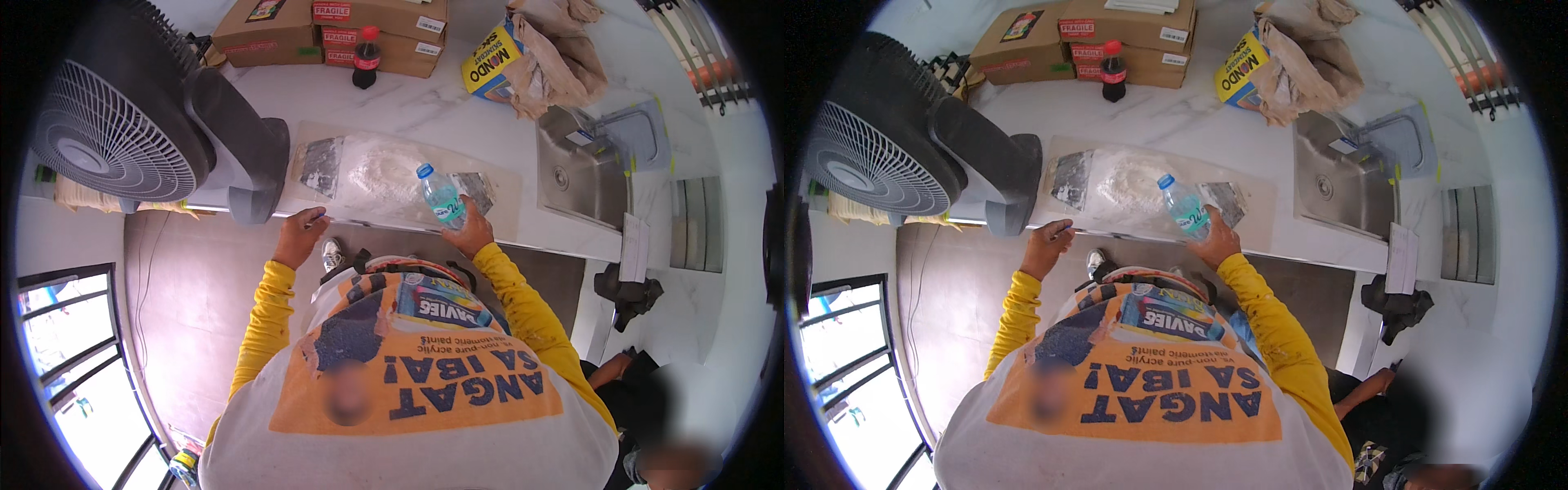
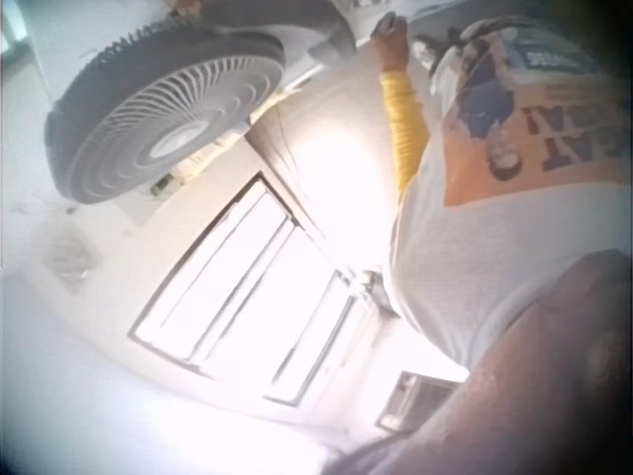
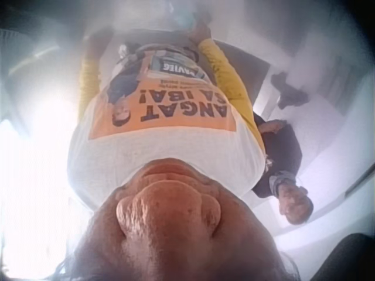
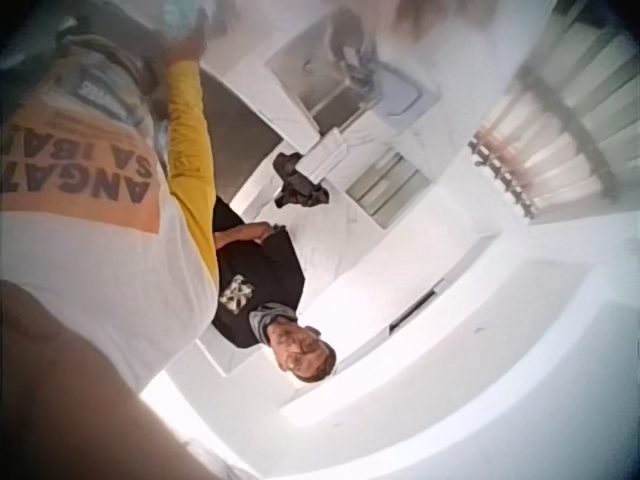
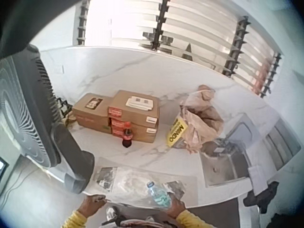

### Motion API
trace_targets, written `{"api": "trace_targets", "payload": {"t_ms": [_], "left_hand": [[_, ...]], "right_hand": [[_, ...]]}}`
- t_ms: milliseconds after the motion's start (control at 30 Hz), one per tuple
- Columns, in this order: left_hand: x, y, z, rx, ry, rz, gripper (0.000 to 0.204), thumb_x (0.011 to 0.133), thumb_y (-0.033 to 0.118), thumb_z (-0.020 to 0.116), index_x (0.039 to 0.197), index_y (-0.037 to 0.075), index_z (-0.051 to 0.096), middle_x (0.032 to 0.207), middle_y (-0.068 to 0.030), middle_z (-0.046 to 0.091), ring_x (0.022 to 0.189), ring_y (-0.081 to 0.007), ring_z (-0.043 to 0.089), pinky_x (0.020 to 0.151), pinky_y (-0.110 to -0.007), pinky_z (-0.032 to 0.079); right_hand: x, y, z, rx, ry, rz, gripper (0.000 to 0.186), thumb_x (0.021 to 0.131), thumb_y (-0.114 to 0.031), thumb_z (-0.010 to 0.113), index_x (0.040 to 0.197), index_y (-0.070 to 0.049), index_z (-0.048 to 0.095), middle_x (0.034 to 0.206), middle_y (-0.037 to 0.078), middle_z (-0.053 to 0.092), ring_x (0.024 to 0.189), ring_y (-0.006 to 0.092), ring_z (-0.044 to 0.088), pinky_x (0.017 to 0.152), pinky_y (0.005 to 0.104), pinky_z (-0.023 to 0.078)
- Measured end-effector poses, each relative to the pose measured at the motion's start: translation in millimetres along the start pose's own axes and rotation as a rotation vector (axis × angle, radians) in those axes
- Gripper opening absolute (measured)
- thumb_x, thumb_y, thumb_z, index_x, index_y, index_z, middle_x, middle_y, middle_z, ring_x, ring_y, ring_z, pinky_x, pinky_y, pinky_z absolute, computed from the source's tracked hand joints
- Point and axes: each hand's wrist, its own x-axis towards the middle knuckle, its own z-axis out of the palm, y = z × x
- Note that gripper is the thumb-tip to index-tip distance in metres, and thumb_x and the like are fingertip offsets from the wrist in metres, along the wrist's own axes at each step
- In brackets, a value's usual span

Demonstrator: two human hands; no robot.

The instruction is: The person mixes a white powdery substance on a countertop using two metal trowels. They repeatedly scrape and fold the material, occasionally adding water from a plastic bottle to adjust consistency. The task continues throughout the clip without a visible final state.

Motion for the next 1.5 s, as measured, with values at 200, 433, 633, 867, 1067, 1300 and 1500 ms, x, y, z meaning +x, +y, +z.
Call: {"api": "trace_targets", "payload": {"t_ms": [200,433,633,867,1067,1300,1500], "left_hand": [[-1,-8,-5,0.004,0.017,0.033,0.038,0.090,0.024,0.066,0.115,-0.004,0.065,0.091,-0.0136,0.070,0.077,-0.0135,0.065,0.071,-0.028,0.052],[-2,-10,-6,0.079,0.017,0.054,0.039,0.090,0.025,0.066,0.116,-0.005,0.064,0.097,-0.0165,0.071,0.084,-0.0180,0.067,0.077,-0.030,0.052],[-1,-11,-6,0.057,0.005,0.044,0.040,0.090,0.025,0.065,0.117,-0.005,0.063,0.098,-0.0170,0.071,0.086,-0.0192,0.068,0.079,-0.030,0.052],[-5,-6,-7,0.072,0.002,0.029,0.040,0.090,0.025,0.065,0.117,-0.005,0.063,0.099,-0.0172,0.071,0.087,-0.0187,0.068,0.080,-0.031,0.052],[-5,-4,-7,0.035,0.005,0.042,0.040,0.091,0.024,0.065,0.118,-0.005,0.062,0.095,-0.0129,0.068,0.084,-0.0167,0.064,0.076,-0.029,0.050],[-6,-3,-7,0.036,-0.021,0.011,0.040,0.091,0.025,0.065,0.118,-0.005,0.063,0.104,-0.0180,0.070,0.092,-0.0208,0.067,0.083,-0.032,0.051],[-7,-3,-5,0.036,-0.024,0.005,0.039,0.092,0.024,0.064,0.118,-0.005,0.063,0.105,-0.0175,0.070,0.092,-0.0197,0.067,0.082,-0.031,0.052]], "right_hand": [[4,-1,0,-0.074,-0.057,0.042,0.085,0.068,-0.039,0.071,0.139,-0.008,0.035,0.125,0.023,0.058,0.114,0.0388,0.057,0.097,0.0458,0.044],[7,-9,-7,-0.125,-0.114,0.059,0.087,0.068,-0.040,0.070,0.141,-0.008,0.034,0.125,0.022,0.059,0.114,0.0376,0.058,0.098,0.0448,0.043],[9,-13,-9,-0.172,-0.085,0.067,0.086,0.069,-0.039,0.069,0.142,-0.010,0.034,0.130,0.022,0.056,0.119,0.0368,0.055,0.101,0.0476,0.040],[12,-20,-14,-0.216,-0.120,0.077,0.084,0.070,-0.038,0.070,0.142,-0.011,0.034,0.131,0.021,0.055,0.120,0.0375,0.054,0.101,0.0486,0.040],[13,-18,-13,-0.236,-0.124,0.069,0.082,0.071,-0.035,0.069,0.142,-0.013,0.034,0.130,0.021,0.056,0.117,0.0380,0.056,0.098,0.0493,0.042],[13,-17,-13,-0.266,-0.095,0.042,0.080,0.072,-0.035,0.069,0.141,-0.013,0.035,0.130,0.021,0.056,0.116,0.0385,0.056,0.097,0.0493,0.043],[12,-20,-17,-0.265,-0.092,0.026,0.076,0.074,-0.033,0.067,0.140,-0.012,0.035,0.128,0.021,0.058,0.114,0.0390,0.057,0.094,0.0489,0.045]]}}
